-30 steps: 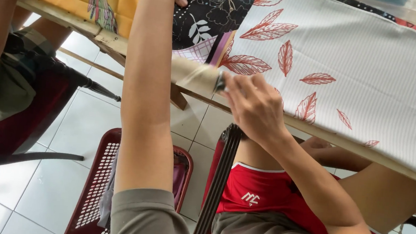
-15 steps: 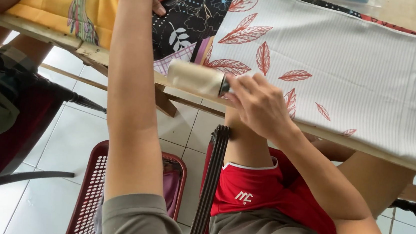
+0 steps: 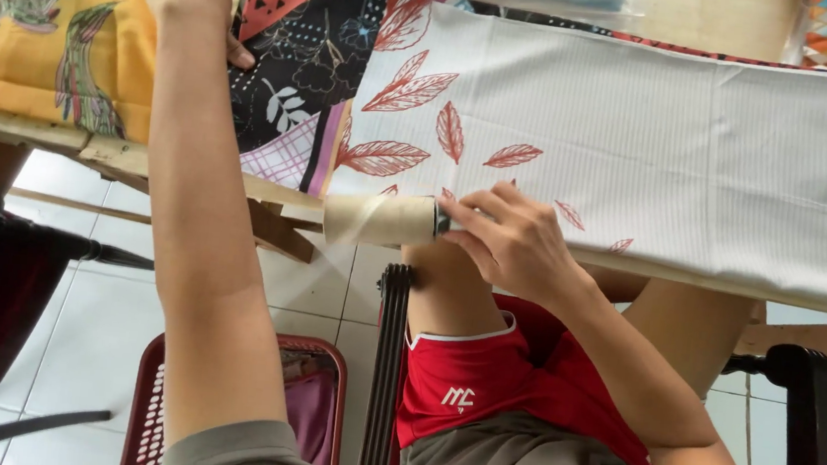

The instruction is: Using a lint roller to remove lint and debris from a piece of patterned fabric on a table.

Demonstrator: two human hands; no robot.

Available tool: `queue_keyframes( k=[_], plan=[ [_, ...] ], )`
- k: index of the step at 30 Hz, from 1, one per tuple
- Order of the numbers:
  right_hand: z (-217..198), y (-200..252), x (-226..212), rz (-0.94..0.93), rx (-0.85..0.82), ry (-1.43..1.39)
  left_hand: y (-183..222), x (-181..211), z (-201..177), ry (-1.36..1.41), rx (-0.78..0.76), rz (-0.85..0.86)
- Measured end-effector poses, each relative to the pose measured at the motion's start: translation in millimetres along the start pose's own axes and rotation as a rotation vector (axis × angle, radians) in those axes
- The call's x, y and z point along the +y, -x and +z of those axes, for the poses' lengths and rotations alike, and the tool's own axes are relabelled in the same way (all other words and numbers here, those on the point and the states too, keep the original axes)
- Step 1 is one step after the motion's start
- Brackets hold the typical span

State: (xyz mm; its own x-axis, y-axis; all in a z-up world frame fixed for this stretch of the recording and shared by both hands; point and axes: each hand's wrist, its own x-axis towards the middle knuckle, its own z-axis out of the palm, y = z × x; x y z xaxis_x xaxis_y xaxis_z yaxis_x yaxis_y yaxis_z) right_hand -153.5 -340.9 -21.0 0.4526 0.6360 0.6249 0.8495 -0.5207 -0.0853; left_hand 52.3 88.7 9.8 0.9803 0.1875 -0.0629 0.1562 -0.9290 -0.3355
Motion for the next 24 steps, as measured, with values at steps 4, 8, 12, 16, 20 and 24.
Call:
queue_keyframes(
  k=[4,8,12,16,20,24],
  plan=[
    [-1.7,8.2,5.8,0.045,0.037,0.089,-6.3,-3.9,-2.0,-0.008,-0.051,-0.014],
    [-19.4,15.6,9.0,-0.060,-0.005,-0.043,-2.0,-2.3,-7.0,-0.022,-0.090,-0.025],
    [-29.0,32.8,14.9,0.054,-0.033,0.008,-6.9,-2.8,-0.8,-0.019,-0.026,-0.003],
    [-52.9,48.1,13.9,0.070,-0.002,-0.039,21.3,13.9,-42.9,0.029,-0.121,-0.045],
    [-61.2,70.9,34.9,0.149,0.003,0.123,10.6,11.9,-36.6,0.107,-0.119,-0.013],
    [-78.2,89.3,49.0,0.137,0.019,-0.013,-8.8,-0.5,11.4,0.469,-0.043,0.116]
  ],
)
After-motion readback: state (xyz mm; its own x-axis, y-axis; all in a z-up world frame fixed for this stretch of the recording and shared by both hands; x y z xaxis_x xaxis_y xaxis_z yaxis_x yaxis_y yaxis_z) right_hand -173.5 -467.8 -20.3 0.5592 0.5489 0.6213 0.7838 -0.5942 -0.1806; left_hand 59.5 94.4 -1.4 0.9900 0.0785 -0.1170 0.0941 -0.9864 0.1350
